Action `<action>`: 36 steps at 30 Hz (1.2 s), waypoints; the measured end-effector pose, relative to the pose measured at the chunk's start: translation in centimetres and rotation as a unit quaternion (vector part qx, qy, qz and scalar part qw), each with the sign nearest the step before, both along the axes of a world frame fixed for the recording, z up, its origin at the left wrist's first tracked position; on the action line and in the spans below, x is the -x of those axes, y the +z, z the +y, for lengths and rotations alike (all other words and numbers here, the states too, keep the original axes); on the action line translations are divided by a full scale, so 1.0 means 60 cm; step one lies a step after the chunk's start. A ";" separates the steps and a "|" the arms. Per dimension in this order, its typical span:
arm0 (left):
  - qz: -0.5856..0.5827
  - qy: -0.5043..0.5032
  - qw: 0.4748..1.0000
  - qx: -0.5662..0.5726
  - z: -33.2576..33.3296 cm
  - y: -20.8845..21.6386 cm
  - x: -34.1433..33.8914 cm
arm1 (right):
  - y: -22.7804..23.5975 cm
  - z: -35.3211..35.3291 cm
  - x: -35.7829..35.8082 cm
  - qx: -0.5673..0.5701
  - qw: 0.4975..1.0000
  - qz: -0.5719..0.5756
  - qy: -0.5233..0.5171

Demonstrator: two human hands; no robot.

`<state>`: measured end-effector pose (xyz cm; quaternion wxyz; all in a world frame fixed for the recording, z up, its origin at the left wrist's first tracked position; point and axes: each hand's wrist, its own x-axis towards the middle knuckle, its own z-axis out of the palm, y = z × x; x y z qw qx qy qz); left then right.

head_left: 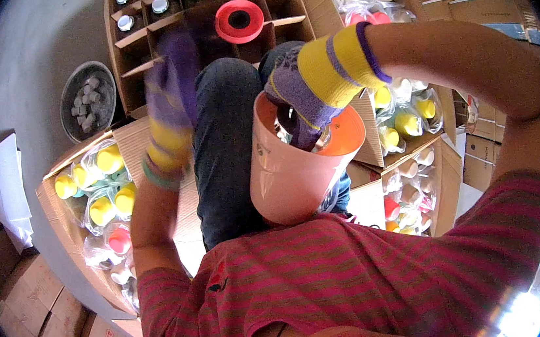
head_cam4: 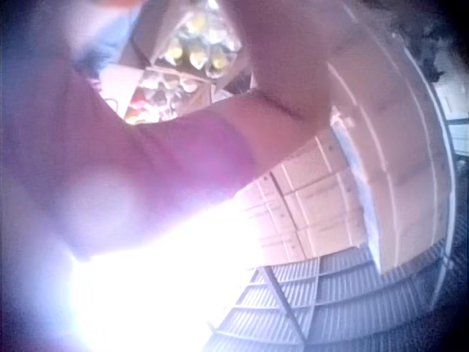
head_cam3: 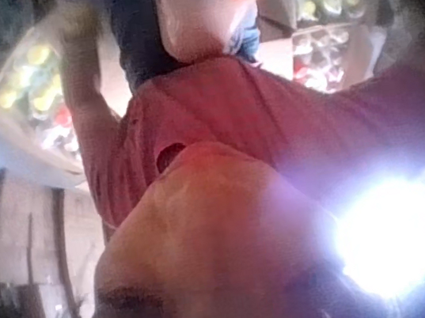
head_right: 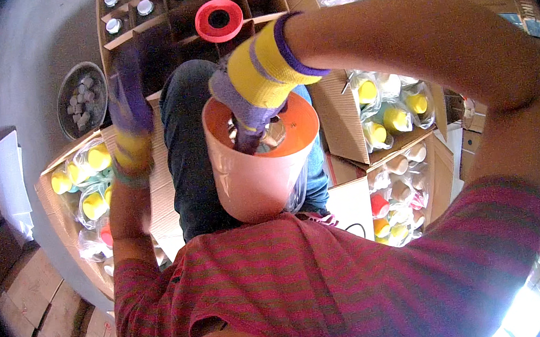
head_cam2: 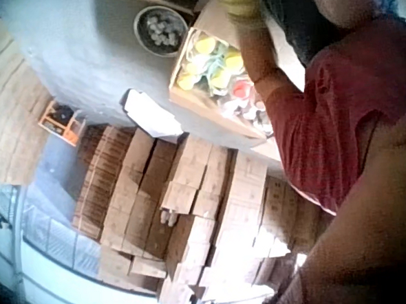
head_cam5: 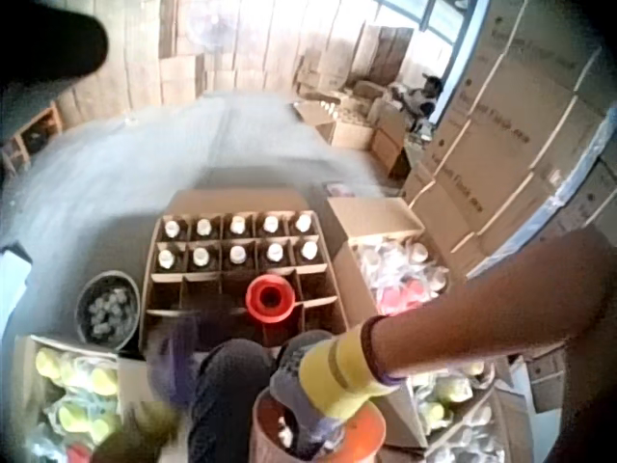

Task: The person assembles vacuum flasks by inserting stainless steel liners into plastic outer shells, placing lids, and sealing them with plastic wrap. They handle multiple flasks one at a time and place the finished units into a cardboard box.

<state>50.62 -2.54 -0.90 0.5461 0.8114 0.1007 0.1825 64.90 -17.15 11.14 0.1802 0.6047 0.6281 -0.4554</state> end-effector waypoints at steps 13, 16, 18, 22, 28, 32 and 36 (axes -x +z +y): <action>0.019 -0.210 0.829 -0.518 0.103 -0.417 -0.372 | -0.243 -0.069 -0.245 -0.188 0.746 0.267 -0.580; 0.273 -0.200 0.821 -0.460 0.063 -0.342 -0.387 | -0.324 -0.100 -0.275 -0.192 0.697 0.282 -0.630; 0.229 -0.140 0.873 -0.407 0.078 -0.345 -0.388 | -0.389 -0.110 -0.298 -0.218 0.645 0.309 -0.664; 0.070 -0.096 0.894 0.432 0.063 -0.230 -0.368 | -0.277 -0.059 -0.241 -0.364 0.734 0.342 -0.460; -0.135 -0.085 0.976 0.146 0.003 -0.010 -0.313 | -0.177 -0.031 -0.200 -0.670 0.572 0.235 -0.411; -0.153 -0.105 0.905 -0.382 0.007 0.101 -0.246 | -0.092 -0.043 -0.167 -0.598 0.489 0.360 -0.523; -0.301 -0.193 0.650 -0.671 0.034 0.134 -0.204 | -0.054 -0.101 -0.147 -0.594 0.570 0.361 -0.439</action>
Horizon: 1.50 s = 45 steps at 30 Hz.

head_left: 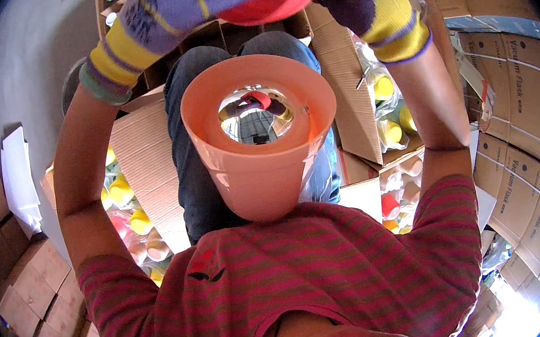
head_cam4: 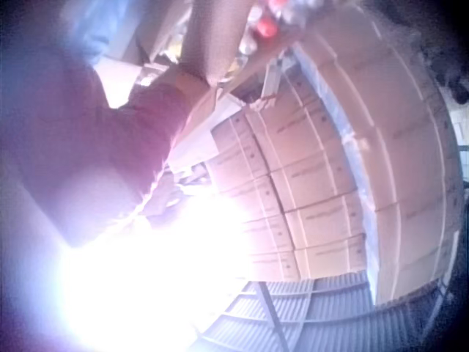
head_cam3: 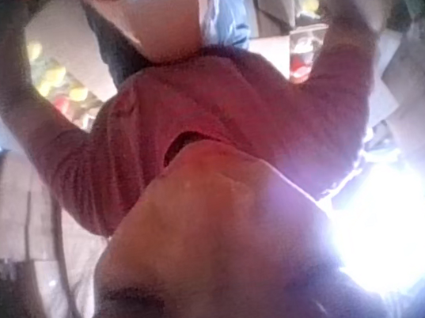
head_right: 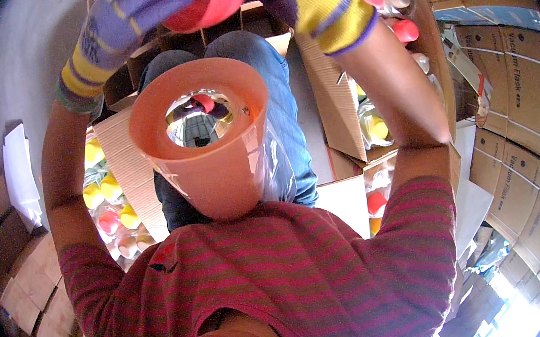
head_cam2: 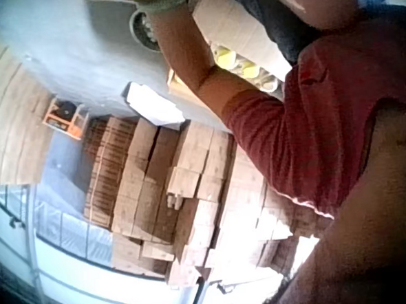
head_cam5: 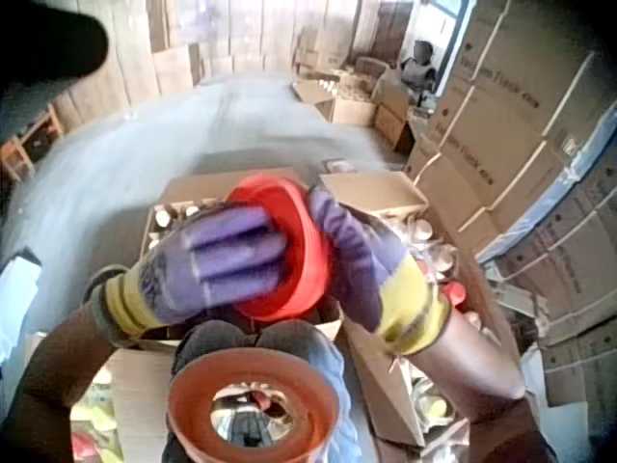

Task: The person assembles vacuum flasks by inserting stainless steel liners into plastic outer shells, placing lids, and sealing them with plastic wrap. They handle multiple flasks one at a time and place the finished units into a cardboard box.

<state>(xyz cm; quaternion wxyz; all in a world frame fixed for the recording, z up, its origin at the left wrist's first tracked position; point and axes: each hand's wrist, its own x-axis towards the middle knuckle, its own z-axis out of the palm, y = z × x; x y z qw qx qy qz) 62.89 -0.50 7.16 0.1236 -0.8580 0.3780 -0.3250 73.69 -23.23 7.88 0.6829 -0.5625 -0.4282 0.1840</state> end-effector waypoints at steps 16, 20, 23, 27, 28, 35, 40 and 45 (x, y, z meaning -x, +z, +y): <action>0.352 -0.082 0.667 0.651 -0.060 -0.079 0.171 | 0.063 -0.066 0.072 0.087 0.895 -0.305 0.313; 0.367 -0.129 0.608 0.692 -0.069 -0.081 0.168 | 0.059 -0.061 0.078 0.098 0.900 -0.289 0.312; 0.342 -0.152 0.627 0.683 -0.072 -0.088 0.165 | 0.051 -0.063 0.074 0.084 0.896 -0.293 0.322; 0.334 -0.104 0.652 0.673 -0.074 -0.086 0.182 | 0.033 -0.072 0.072 0.086 0.901 -0.281 0.319; 0.355 -0.095 0.617 0.696 -0.083 -0.072 0.187 | 0.023 -0.078 0.075 0.082 0.918 -0.235 0.308; 0.317 -0.009 0.627 0.711 -0.133 -0.016 0.210 | -0.073 -0.068 0.109 0.039 0.983 -0.060 0.170; 0.244 0.147 0.691 0.664 -0.065 -0.073 0.191 | 0.005 -0.100 0.147 0.040 0.973 -0.211 0.089; 0.347 -0.044 0.700 0.623 -0.085 -0.035 0.180 | -0.049 -0.079 0.160 0.009 0.985 -0.153 0.082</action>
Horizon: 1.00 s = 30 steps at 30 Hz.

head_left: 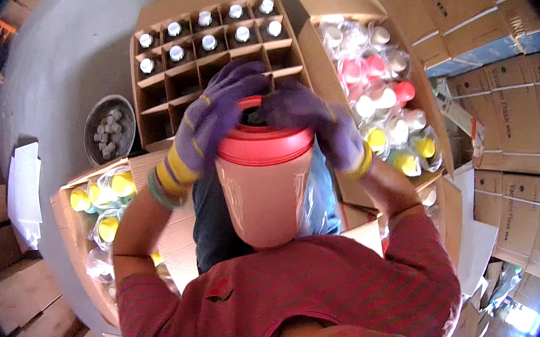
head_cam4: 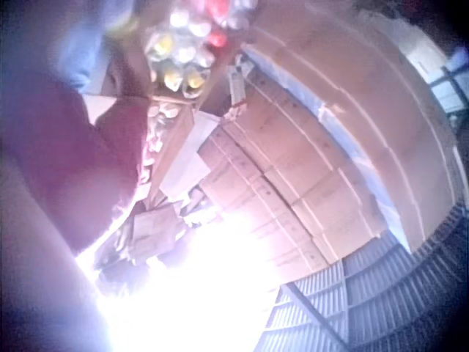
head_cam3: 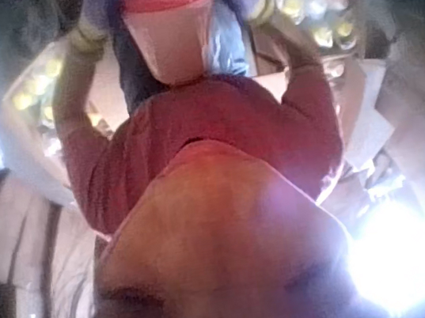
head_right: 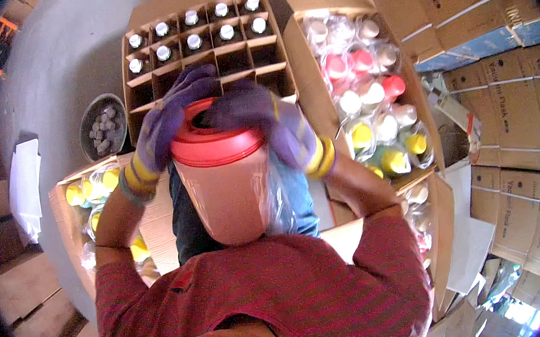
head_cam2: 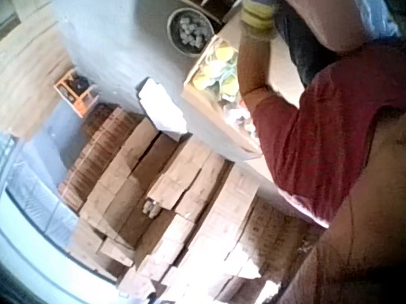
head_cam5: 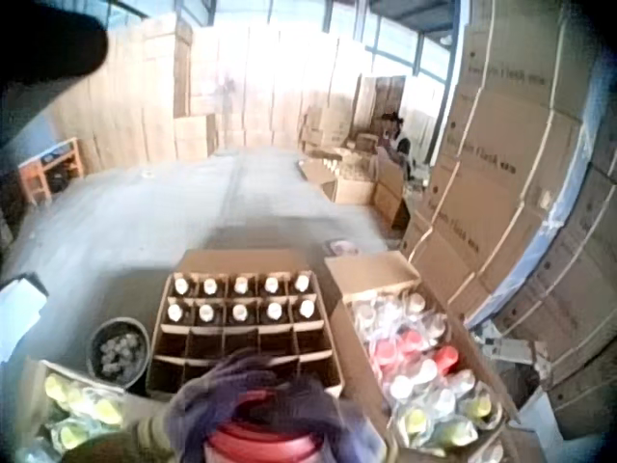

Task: The person assembles vacuum flasks by inserting stainless steel liners into plastic outer shells, placing lids, and sealing them with plastic wrap. They handle multiple flasks one at a time and place the finished units into a cardboard box.

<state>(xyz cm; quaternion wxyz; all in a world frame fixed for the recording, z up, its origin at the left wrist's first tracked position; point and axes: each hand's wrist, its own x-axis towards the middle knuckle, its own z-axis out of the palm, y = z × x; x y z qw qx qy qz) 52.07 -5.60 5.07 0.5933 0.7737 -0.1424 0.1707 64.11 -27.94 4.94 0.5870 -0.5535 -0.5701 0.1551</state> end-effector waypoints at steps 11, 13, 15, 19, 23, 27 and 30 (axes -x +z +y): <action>0.051 0.054 0.997 -0.002 0.001 0.024 -0.002 | 0.013 0.002 -0.019 -0.018 0.983 0.185 -0.001; 0.021 0.006 0.996 0.085 -0.025 0.070 0.022 | -0.033 0.005 -0.024 0.012 0.981 0.193 0.011; 0.087 -0.008 0.980 0.180 -0.001 0.008 0.012 | -0.017 0.015 -0.021 -0.043 0.998 -0.022 0.034; 0.026 -0.015 0.999 -0.028 -0.001 0.055 0.013 | -0.023 0.012 -0.031 -0.051 0.992 0.097 0.065; 0.085 -0.031 0.989 -0.113 0.013 0.028 0.004 | -0.014 0.017 -0.009 -0.003 0.994 0.098 0.053; 0.021 -0.049 0.998 0.031 0.000 0.070 0.013 | -0.018 0.020 -0.048 0.041 0.990 0.126 -0.040; 0.083 -0.023 0.996 0.014 0.014 0.011 0.006 | 0.014 0.015 -0.010 -0.050 0.996 -0.014 0.071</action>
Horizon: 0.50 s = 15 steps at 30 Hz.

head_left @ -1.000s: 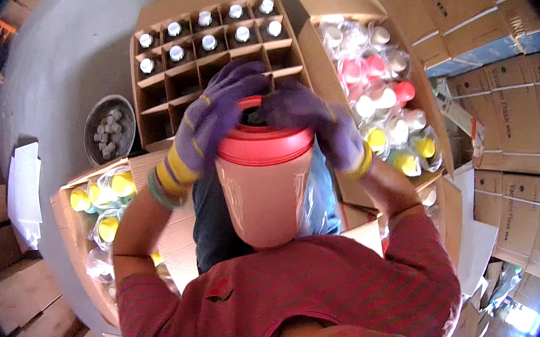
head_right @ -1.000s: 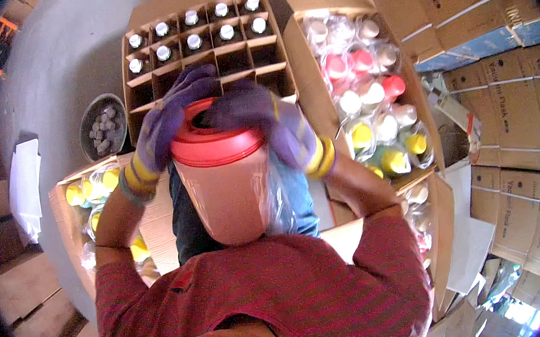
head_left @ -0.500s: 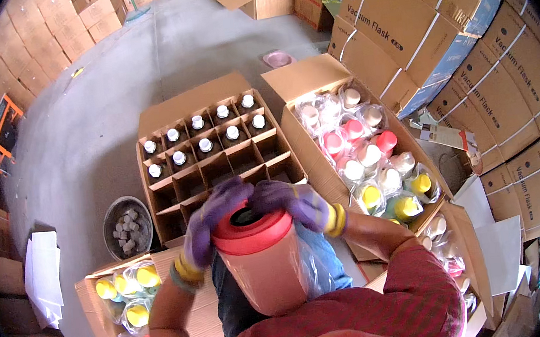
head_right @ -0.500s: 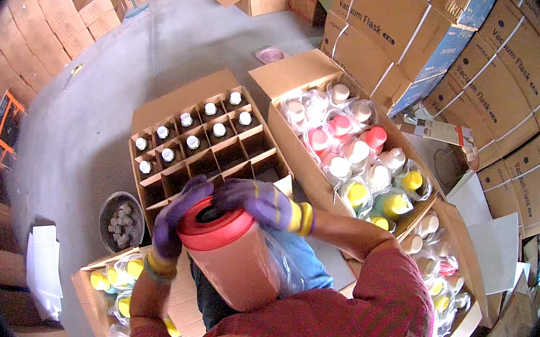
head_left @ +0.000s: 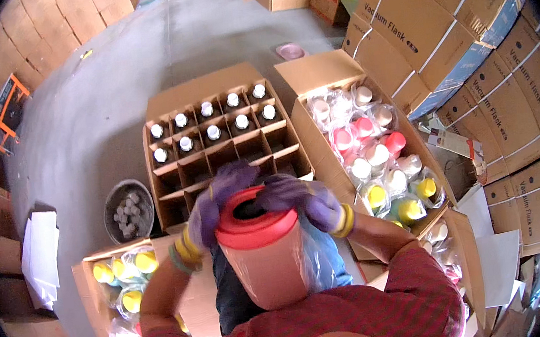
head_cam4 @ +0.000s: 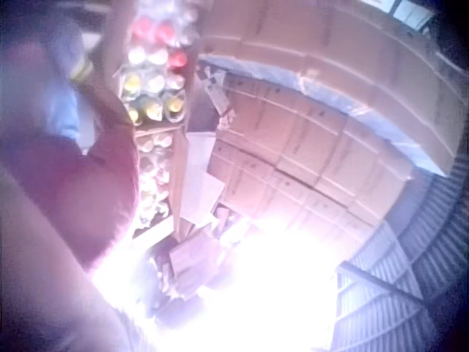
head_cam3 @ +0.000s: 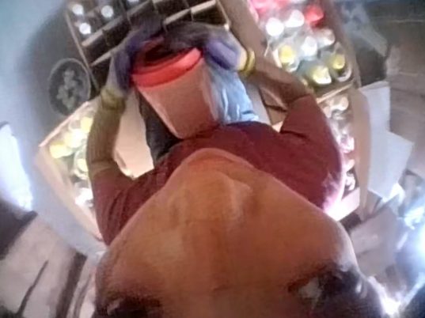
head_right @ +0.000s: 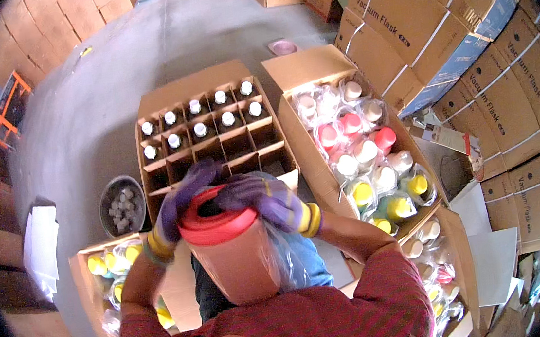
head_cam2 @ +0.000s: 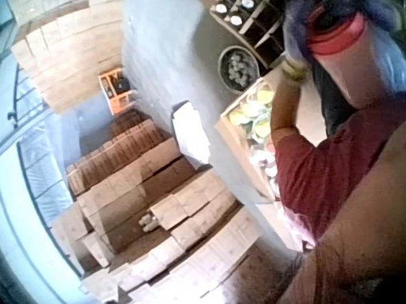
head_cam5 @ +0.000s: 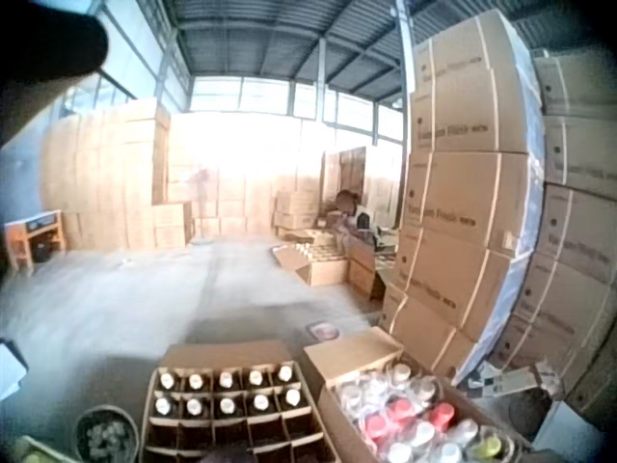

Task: The person assembles vacuum flasks by inserting stainless steel liners into plastic outer shells, placing lids, and sealing them with plastic wrap. They handle multiple flasks one at a time and place the finished units into a cardboard box.

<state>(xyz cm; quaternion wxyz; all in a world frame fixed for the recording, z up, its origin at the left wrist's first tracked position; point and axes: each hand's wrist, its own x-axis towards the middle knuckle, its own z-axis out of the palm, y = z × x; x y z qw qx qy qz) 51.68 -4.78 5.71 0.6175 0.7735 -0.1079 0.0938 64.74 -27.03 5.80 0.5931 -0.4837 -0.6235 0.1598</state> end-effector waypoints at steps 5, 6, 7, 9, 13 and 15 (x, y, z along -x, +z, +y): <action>0.012 -0.035 0.999 -0.001 -0.010 0.043 0.008 | -0.063 -0.004 -0.026 0.109 0.973 0.190 -0.074; -0.014 -0.062 0.996 -0.057 -0.011 0.057 0.002 | -0.055 -0.008 -0.004 0.091 0.986 0.122 -0.071; 0.023 -0.032 0.999 -0.004 -0.004 0.021 0.010 | -0.022 -0.011 0.000 0.037 0.999 0.017 -0.026; 0.068 0.026 0.991 0.112 0.015 -0.052 0.001 | 0.005 -0.016 -0.002 0.017 0.997 -0.063 -0.047; -0.066 -0.014 0.996 -0.061 -0.010 0.061 -0.004 | -0.031 -0.004 0.008 0.091 0.987 0.073 -0.109; -0.043 -0.043 0.997 0.041 0.014 -0.012 -0.034 | -0.028 0.000 0.010 0.043 0.992 0.107 -0.043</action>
